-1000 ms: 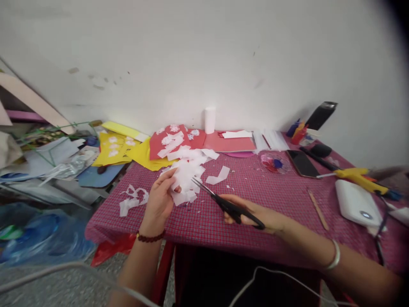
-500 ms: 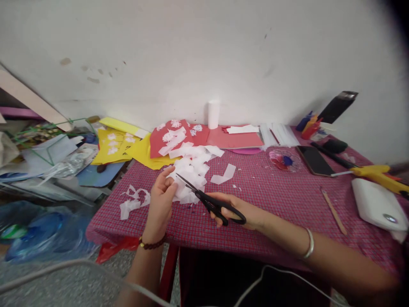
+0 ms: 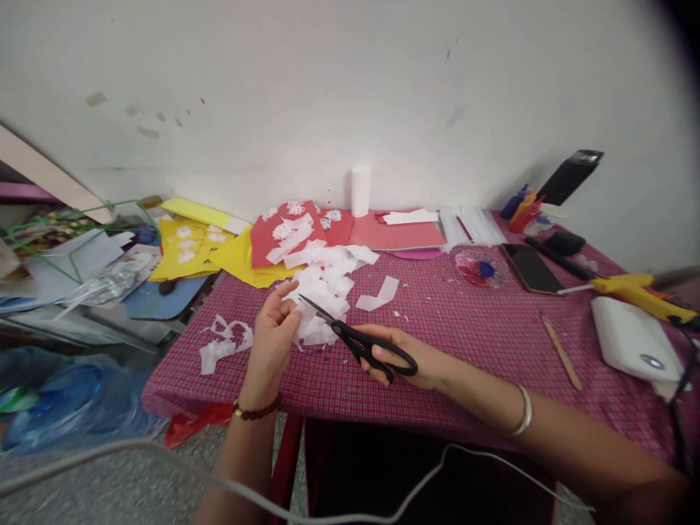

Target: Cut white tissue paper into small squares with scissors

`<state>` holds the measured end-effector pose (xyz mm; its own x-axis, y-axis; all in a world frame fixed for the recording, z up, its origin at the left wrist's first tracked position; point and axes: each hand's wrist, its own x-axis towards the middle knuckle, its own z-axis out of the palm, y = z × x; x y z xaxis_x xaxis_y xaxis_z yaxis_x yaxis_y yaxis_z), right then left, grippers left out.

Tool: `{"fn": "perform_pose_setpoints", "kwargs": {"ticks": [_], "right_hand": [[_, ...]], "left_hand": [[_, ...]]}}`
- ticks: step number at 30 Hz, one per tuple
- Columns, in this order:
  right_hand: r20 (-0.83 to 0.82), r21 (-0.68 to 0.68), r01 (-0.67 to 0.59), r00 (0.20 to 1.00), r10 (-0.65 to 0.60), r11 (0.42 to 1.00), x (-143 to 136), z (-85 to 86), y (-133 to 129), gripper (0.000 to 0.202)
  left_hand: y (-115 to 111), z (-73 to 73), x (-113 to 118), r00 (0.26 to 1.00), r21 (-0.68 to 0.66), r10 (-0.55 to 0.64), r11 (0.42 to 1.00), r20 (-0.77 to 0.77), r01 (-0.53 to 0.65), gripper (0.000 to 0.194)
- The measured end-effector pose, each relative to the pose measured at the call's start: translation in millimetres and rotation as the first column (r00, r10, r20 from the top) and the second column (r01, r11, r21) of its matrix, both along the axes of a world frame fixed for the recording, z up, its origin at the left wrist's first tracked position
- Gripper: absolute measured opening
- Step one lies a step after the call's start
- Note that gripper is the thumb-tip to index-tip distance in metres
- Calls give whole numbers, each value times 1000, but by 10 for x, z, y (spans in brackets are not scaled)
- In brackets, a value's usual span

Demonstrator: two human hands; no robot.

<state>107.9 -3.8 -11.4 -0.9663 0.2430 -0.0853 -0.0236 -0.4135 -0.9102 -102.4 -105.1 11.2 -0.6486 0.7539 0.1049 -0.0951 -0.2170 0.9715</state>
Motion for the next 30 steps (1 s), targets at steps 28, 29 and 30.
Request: {"fn": "perform_pose_setpoints", "kwargs": {"ticks": [28, 29, 30], "right_hand": [[140, 121, -182, 976, 164, 976, 163, 144, 235, 70], [136, 124, -178, 978, 161, 976, 156, 132, 233, 70], [129, 124, -171, 979, 155, 977, 148, 118, 228, 69]], "left_hand": [[-21, 111, -302, 961, -194, -260, 942, 93, 274, 60], [-15, 113, -302, 960, -201, -266, 939, 89, 279, 60], [-8, 115, -299, 959, -204, -270, 937, 87, 282, 60]]}}
